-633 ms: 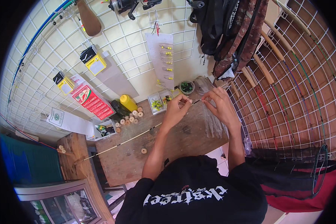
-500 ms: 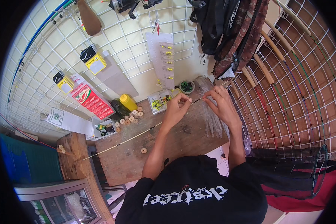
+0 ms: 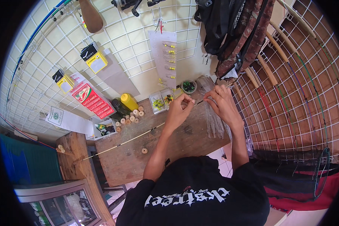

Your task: Assemble components of a fishing rig by threading a float and beads onto a fishing line.

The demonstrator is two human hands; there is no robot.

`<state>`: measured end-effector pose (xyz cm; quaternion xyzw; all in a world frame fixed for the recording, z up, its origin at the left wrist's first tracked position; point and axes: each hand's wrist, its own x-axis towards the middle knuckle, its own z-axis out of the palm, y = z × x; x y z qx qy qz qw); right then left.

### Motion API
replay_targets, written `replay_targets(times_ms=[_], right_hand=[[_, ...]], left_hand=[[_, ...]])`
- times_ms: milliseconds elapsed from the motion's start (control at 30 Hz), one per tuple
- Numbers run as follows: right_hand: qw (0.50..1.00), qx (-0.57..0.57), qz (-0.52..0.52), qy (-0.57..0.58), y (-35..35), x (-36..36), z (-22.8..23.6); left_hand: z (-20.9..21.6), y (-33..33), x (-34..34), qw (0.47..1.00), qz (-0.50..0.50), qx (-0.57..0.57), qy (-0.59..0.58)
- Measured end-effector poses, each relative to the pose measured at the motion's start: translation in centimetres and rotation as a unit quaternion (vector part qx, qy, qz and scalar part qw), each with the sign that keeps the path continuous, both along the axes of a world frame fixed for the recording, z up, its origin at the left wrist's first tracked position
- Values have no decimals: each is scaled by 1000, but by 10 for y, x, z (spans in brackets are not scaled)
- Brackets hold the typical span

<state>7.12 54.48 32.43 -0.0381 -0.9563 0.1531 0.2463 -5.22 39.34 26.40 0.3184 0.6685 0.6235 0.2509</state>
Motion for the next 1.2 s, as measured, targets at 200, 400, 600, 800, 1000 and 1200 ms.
replay_targets(times_ms=[200,400,600,800,1000,1200], right_hand=[[1000,5,1,-5,0,-1,-2],[1000,16,6,-15,-1,-2,2],[999,12,13,-38,3,-2,-1],[999,33,21,-26,2,-2,-6],[999,2,51,-6,4,0,-7],[998,7,67,0,5,2,-8]], left_hand=[[3,1,2,1000,1,5,-8],[-3,1,2,1000,8,18,23],[5,3,7,997,31,26,63],[-6,5,5,994,17,40,97],[2,0,2,999,-31,-24,1],[-1,1,-7,993,-109,-31,-31]])
